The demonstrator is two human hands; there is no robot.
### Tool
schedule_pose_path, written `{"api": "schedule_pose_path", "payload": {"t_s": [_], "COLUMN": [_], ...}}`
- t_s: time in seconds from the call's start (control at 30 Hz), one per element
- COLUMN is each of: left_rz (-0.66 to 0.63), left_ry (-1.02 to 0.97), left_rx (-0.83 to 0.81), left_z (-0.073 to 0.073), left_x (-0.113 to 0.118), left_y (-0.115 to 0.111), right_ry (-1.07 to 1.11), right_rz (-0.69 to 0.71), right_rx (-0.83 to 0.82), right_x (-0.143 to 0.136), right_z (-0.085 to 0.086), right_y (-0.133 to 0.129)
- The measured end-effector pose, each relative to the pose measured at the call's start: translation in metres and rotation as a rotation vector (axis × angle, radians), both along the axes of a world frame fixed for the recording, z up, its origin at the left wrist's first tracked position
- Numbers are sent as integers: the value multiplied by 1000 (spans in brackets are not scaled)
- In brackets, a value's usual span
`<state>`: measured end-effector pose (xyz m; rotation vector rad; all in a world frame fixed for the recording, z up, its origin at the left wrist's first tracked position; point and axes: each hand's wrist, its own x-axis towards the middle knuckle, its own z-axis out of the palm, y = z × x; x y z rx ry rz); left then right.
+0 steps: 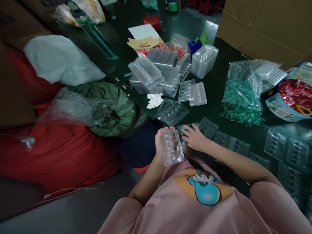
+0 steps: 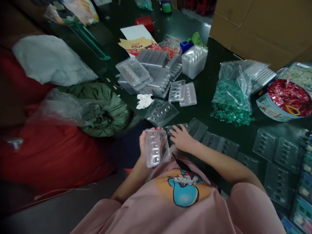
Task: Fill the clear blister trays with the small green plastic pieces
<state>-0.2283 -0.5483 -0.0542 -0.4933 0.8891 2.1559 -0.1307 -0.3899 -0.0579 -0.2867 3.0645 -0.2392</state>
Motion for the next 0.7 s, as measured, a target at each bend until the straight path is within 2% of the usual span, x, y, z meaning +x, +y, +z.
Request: {"api": "schedule_pose_path", "payload": {"t_s": [0.2, 0.33, 0.47, 0.53, 0.6, 0.7], "left_rz": [-50, -140, -222, -232, -258, -338], "left_ry": [57, 64, 74, 63, 30, -38], "left_rx": [38, 34, 4, -19, -54, -99], "left_z": [9, 19, 17, 11, 5, -2], "left_x": [-1, 12, 25, 26, 23, 18], "left_y": [-3, 4, 9, 6, 1, -2], "right_ry": [32, 115, 220, 197, 131, 68], "right_rz": [8, -126, -380, -528, -619, -611], "right_rx": [13, -151, -368, -348, -271, -190], "right_x": [-22, -28, -6, 11, 28, 49], "right_z": [-5, 5, 12, 7, -1, -15], "right_y": [19, 27, 22, 24, 30, 41]}}
